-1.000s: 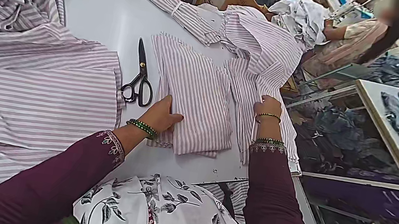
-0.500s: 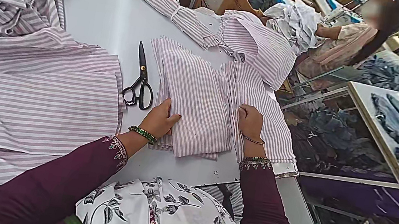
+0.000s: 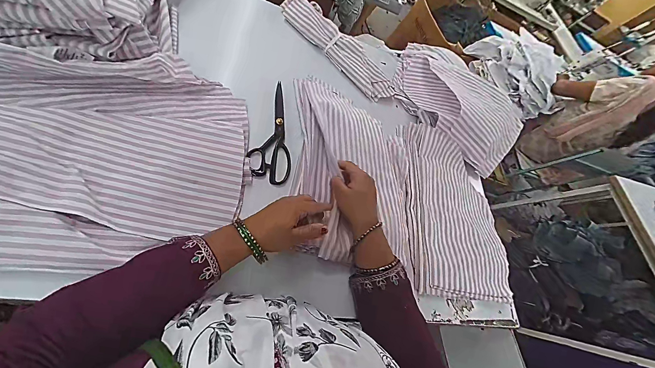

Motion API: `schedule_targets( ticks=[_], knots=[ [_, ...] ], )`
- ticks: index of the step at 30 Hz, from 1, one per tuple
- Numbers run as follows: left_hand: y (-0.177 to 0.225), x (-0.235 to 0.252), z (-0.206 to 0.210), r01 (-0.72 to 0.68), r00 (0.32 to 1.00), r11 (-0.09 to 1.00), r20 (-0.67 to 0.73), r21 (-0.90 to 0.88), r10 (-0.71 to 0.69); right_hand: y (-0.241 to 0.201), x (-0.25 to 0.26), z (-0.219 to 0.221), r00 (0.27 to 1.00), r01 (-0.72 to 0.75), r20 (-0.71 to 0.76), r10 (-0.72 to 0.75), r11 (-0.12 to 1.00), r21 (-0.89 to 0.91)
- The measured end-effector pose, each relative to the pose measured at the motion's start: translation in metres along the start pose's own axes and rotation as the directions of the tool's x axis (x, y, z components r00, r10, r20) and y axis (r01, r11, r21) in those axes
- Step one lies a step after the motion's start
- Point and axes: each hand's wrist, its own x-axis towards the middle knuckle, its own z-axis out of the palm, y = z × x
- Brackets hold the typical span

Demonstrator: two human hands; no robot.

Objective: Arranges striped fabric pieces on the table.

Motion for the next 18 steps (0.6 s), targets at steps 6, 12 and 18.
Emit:
schedule_targets(
  ticks=[6,12,18],
  knots=[
    [-0.036,-0.106,-0.100,0.146,0.942,0.849,-0.333,0.508,0.037,0.043,-0.005,-0.012,0.990,0.128,-0.122,-0.064,0.753,0.645],
    [-0.125,-0.205,-0.142,0.640,0.749,0.551,-0.596,0.536,-0.290,0.035,-0.009,-0.009,0.975,0.184,-0.215,-0.049,0.719,0.670],
    [-0.116,-0.188,-0.139,0.655,0.732,0.603,-0.582,0.457,-0.354,-0.026,-0.030,-0.037,0.953,0.200,-0.302,0.022,0.703,0.682]
  ],
)
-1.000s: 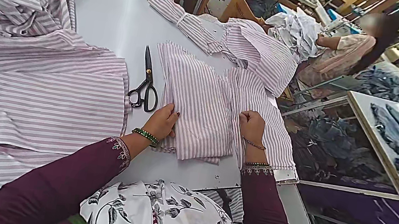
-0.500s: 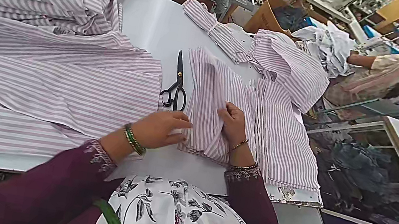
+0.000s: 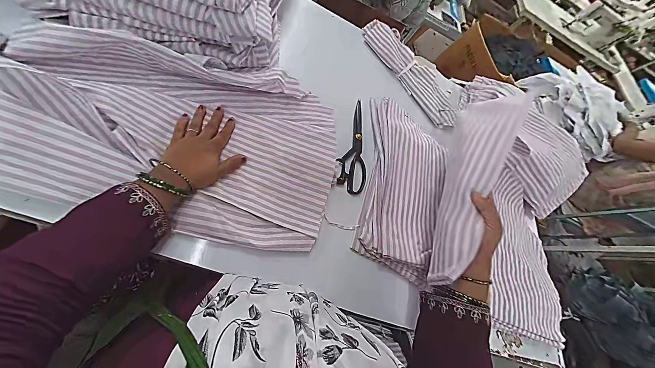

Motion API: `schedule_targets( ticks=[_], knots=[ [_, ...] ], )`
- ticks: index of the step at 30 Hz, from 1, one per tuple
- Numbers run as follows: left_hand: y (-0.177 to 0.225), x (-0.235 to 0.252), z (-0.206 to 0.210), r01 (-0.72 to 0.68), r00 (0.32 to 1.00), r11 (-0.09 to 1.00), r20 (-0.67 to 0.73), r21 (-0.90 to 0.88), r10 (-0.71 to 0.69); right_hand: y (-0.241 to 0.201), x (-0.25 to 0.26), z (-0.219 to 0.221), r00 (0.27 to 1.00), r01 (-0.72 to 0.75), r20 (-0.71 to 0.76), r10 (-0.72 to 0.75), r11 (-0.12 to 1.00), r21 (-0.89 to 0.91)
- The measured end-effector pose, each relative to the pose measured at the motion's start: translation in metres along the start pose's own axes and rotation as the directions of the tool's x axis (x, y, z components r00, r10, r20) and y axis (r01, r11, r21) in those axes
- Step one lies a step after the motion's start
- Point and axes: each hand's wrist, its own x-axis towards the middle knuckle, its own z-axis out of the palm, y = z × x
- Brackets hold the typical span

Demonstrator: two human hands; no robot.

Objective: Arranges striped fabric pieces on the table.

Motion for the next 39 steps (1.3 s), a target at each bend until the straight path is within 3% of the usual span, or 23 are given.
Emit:
schedule_targets(
  ticks=[3,5,7,9,11,12,14,16,19,22,27,33,37,39],
  knots=[
    [-0.010,0.002,-0.002,-0.043,0.997,0.963,-0.073,-0.266,0.025,-0.041,-0.012,0.059,0.987,0.071,0.136,-0.083,0.993,0.094],
    [-0.016,0.000,-0.010,-0.055,0.992,0.821,-0.128,-0.569,-0.022,-0.044,-0.031,0.125,0.964,-0.018,0.264,-0.021,0.989,0.147],
    [-0.021,-0.005,-0.020,-0.034,0.992,0.662,-0.108,-0.749,-0.070,-0.018,-0.049,0.185,0.874,-0.052,0.483,0.054,0.998,-0.017],
    [-0.029,-0.008,-0.022,-0.051,0.996,0.664,-0.083,-0.746,-0.017,0.019,-0.070,0.226,0.723,0.121,0.668,0.174,0.921,-0.371],
    [-0.031,-0.011,-0.021,-0.100,0.995,0.821,-0.059,-0.561,0.081,0.052,-0.094,0.247,0.607,0.428,0.729,0.316,0.643,-0.635],
    [-0.032,-0.012,-0.017,-0.142,0.990,0.904,-0.039,-0.403,0.138,0.061,-0.106,0.248,0.600,0.529,0.723,0.343,0.508,-0.680],
    [-0.031,-0.014,-0.006,-0.200,0.979,0.975,0.014,-0.095,0.203,0.068,-0.116,0.241,0.626,0.575,0.719,0.302,0.444,-0.687],
    [-0.033,-0.012,-0.005,-0.197,0.980,0.980,0.031,0.004,0.197,0.069,-0.119,0.233,0.650,0.571,0.715,0.256,0.458,-0.682],
    [-0.048,0.008,-0.016,-0.108,0.994,0.994,0.020,-0.014,0.108,0.069,-0.121,0.230,0.656,0.570,0.709,0.259,0.446,-0.690],
    [-0.051,0.034,-0.036,0.032,0.994,0.999,0.105,0.016,-0.033,0.072,-0.121,0.230,0.673,0.575,0.705,0.225,0.440,-0.689],
    [-0.042,0.051,-0.039,0.112,0.983,0.993,0.146,0.025,-0.114,0.074,-0.132,0.220,0.727,0.547,0.659,0.194,0.416,-0.726],
    [-0.044,0.054,-0.036,0.103,0.988,0.994,0.113,0.026,-0.105,0.075,-0.139,0.200,0.754,0.551,0.644,0.130,0.409,-0.727],
    [-0.047,0.055,-0.029,0.022,0.999,1.000,0.035,-0.018,-0.021,0.078,-0.139,0.194,0.759,0.564,0.647,0.080,0.417,-0.713],
    [-0.035,0.049,-0.023,-0.060,0.998,0.989,-0.014,-0.132,0.058,0.080,-0.137,0.192,0.757,0.571,0.651,0.048,0.437,-0.695]
  ],
)
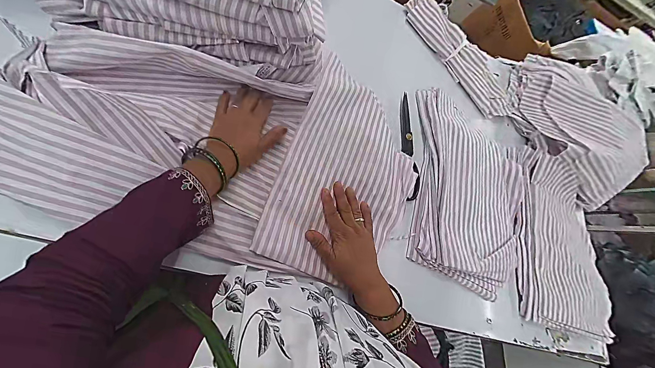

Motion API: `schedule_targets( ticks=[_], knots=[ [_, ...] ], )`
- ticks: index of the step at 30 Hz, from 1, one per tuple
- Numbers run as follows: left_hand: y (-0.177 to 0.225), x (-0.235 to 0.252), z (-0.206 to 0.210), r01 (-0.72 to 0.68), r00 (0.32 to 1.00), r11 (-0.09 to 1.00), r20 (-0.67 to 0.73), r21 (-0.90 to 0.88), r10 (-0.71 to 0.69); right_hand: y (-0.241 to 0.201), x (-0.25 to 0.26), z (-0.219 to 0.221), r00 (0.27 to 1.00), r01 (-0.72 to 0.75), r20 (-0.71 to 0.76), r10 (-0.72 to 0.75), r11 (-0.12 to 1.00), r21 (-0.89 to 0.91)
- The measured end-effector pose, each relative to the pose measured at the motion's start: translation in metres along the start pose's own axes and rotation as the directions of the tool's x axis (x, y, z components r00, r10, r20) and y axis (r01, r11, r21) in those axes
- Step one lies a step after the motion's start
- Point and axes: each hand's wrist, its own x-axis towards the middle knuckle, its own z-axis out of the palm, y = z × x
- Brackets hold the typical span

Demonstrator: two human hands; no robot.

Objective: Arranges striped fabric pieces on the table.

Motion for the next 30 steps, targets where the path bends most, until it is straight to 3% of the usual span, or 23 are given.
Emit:
schedule_targets(
  ticks=[5,6,8,11,14,16,18,21,23,25,26,30],
  knots=[
    [0.084,-0.019,0.008,-0.009,0.980,0.965,0.191,-0.263,0.061,0.011,-0.001,0.002,0.993,0.062,-0.107,-0.054,0.996,0.068],
    [0.094,-0.024,0.000,-0.018,0.981,0.946,0.175,-0.324,0.079,0.014,-0.002,0.002,0.985,0.082,-0.157,-0.066,0.992,0.098],
    [0.094,-0.036,-0.024,-0.134,0.990,0.882,-0.019,-0.451,0.141,0.024,-0.004,0.000,0.961,0.136,-0.264,-0.081,0.971,0.198],
    [0.053,-0.060,-0.085,-0.144,0.975,0.869,-0.216,-0.473,0.043,0.044,-0.013,-0.009,0.965,0.113,-0.261,-0.030,0.944,0.310],
    [-0.039,-0.090,-0.135,0.142,0.961,0.958,-0.198,-0.248,-0.193,0.063,-0.020,-0.019,0.985,0.083,-0.167,-0.035,0.955,0.286],
    [-0.094,-0.109,-0.142,0.333,0.918,0.940,-0.201,-0.075,-0.342,0.065,-0.016,-0.028,0.994,0.061,-0.100,-0.039,0.972,0.226],
    [-0.096,-0.119,-0.134,0.309,0.929,0.949,-0.231,0.058,-0.289,0.054,-0.006,-0.038,0.993,0.062,-0.114,-0.040,0.979,0.195],
    [-0.043,-0.104,-0.098,0.070,0.988,0.989,-0.143,0.128,-0.051,0.025,0.019,-0.037,0.979,0.166,-0.154,-0.133,0.959,0.228],
    [-0.017,-0.086,-0.061,-0.058,0.997,0.991,-0.035,0.121,0.063,0.008,0.032,-0.031,0.983,0.172,0.020,-0.185,0.946,0.274],
    [-0.013,-0.074,-0.025,-0.094,0.994,0.987,0.063,0.134,0.087,0.003,0.038,-0.024,0.943,0.116,0.274,-0.187,0.960,0.256],
    [-0.014,-0.071,-0.014,-0.090,0.993,0.986,0.082,0.139,0.079,0.006,0.037,-0.021,0.926,0.112,0.332,-0.180,0.970,0.215],
    [-0.020,-0.066,-0.003,-0.097,0.995,0.986,0.047,0.134,0.091,0.045,0.018,-0.050,0.956,0.042,0.265,-0.128,0.951,0.307]
  ],
)
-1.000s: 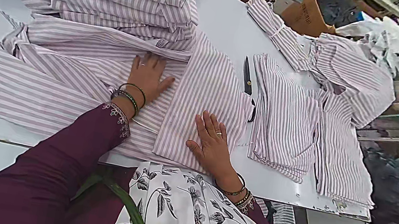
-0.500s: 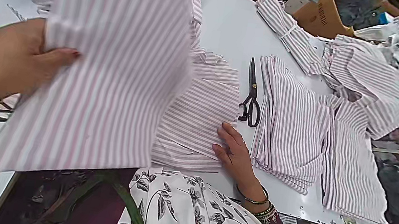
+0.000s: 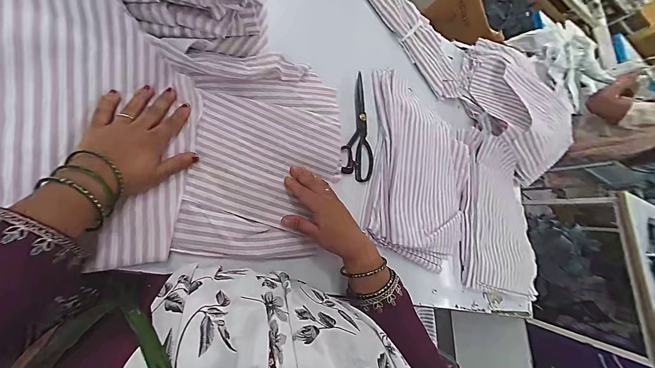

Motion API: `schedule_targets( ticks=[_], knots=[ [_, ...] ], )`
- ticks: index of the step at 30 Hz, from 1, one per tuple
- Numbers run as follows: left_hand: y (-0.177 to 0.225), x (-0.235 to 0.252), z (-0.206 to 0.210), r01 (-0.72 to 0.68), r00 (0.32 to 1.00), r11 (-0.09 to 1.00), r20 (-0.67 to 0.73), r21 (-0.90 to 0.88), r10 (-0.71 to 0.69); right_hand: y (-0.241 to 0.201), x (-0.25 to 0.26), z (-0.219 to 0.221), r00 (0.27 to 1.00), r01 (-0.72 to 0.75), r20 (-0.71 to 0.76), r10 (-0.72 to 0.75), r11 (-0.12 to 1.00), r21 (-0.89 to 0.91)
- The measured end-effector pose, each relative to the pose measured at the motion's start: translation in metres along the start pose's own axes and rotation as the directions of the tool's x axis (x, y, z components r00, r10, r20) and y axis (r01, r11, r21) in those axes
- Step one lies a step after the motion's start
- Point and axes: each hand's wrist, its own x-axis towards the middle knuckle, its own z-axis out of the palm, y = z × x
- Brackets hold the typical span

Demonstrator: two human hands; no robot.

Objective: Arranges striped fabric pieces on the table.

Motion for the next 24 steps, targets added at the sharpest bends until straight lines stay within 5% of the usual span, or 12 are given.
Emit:
schedule_targets(
  ticks=[3,7,10,13,16,18,24],
  knots=[
    [-0.007,0.000,0.004,0.001,0.999,1.000,-0.033,0.015,-0.001,0.041,-0.040,-0.051,0.939,-0.155,-0.316,0.137,0.987,-0.032],
    [-0.028,0.005,0.023,0.013,0.998,0.999,-0.070,0.048,-0.010,0.110,-0.109,-0.126,0.626,-0.571,-0.680,0.382,0.818,-0.067],
    [-0.038,0.010,0.031,0.040,0.996,0.998,-0.076,0.044,-0.037,0.158,-0.148,-0.156,0.342,-0.844,-0.666,0.664,0.528,0.092],
    [-0.037,0.012,0.028,0.054,0.998,0.998,-0.047,0.042,-0.052,0.184,-0.167,-0.160,0.231,-0.937,-0.568,0.790,0.338,0.089],
    [-0.035,0.010,0.027,0.050,0.997,0.997,-0.054,0.060,-0.047,0.191,-0.169,-0.160,0.241,-0.933,-0.603,0.761,0.353,0.074],
    [-0.035,0.010,0.027,0.025,0.997,0.998,-0.072,0.064,-0.021,0.189,-0.165,-0.157,0.297,-0.864,-0.636,0.712,0.484,0.139],
    [-0.023,0.009,0.018,0.020,0.997,0.996,-0.079,0.081,-0.014,0.134,-0.098,-0.116,0.731,-0.421,-0.610,0.307,0.906,-0.049]
  ],
)
